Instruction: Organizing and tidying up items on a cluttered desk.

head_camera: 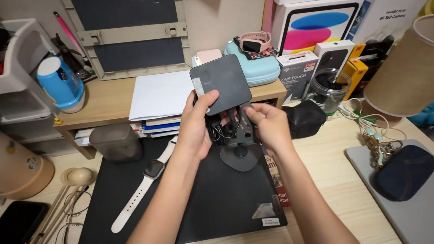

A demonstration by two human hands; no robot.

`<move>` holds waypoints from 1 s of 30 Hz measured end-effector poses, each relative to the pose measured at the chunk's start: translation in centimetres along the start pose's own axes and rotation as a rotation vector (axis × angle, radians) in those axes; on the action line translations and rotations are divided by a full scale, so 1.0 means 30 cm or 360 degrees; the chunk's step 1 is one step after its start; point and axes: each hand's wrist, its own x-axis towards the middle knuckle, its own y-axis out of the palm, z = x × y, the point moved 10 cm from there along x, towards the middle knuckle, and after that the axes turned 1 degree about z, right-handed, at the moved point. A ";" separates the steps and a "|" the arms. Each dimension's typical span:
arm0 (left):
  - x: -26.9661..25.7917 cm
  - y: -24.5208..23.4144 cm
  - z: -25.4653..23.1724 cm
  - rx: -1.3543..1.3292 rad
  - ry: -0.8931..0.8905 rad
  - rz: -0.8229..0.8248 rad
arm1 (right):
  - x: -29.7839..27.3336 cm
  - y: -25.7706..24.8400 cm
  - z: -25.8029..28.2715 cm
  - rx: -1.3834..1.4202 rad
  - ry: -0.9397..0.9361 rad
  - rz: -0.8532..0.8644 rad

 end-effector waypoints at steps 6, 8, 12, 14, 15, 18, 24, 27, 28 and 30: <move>0.041 0.055 0.052 -0.0013 0.0031 0.0082 | 0.006 -0.044 0.001 -0.0160 -0.0039 -0.0005; 0.051 0.100 0.088 -0.0001 0.0023 0.0109 | -0.003 -0.083 0.043 -0.0165 -0.0091 -0.0030; 0.088 0.211 0.204 0.0066 0.0012 0.0164 | -0.001 -0.242 0.145 0.0049 -0.0266 -0.0018; 0.099 0.286 0.266 0.0083 -0.0009 0.0182 | -0.028 -0.324 0.213 0.0176 -0.0284 -0.0049; 0.104 0.325 0.301 0.0106 -0.0027 0.0189 | -0.043 -0.371 0.247 0.0309 -0.0295 -0.0073; 0.130 0.439 0.422 0.0082 -0.0116 0.0209 | -0.057 -0.503 0.300 0.0466 -0.0346 -0.0048; 0.230 0.522 0.590 0.0093 -0.0118 0.0187 | 0.030 -0.857 0.168 -0.0207 -0.0367 -0.0484; 0.277 0.514 0.603 0.0077 -0.0106 0.0156 | 0.045 -0.848 0.091 -0.1323 -0.0709 -0.0648; 0.287 0.518 0.604 0.0076 -0.0110 0.0160 | 0.023 -0.775 0.105 -0.1324 -0.0707 -0.0654; 0.303 0.503 0.588 0.0044 -0.0079 0.0119 | -0.018 -0.619 0.119 -0.1353 -0.0664 -0.0671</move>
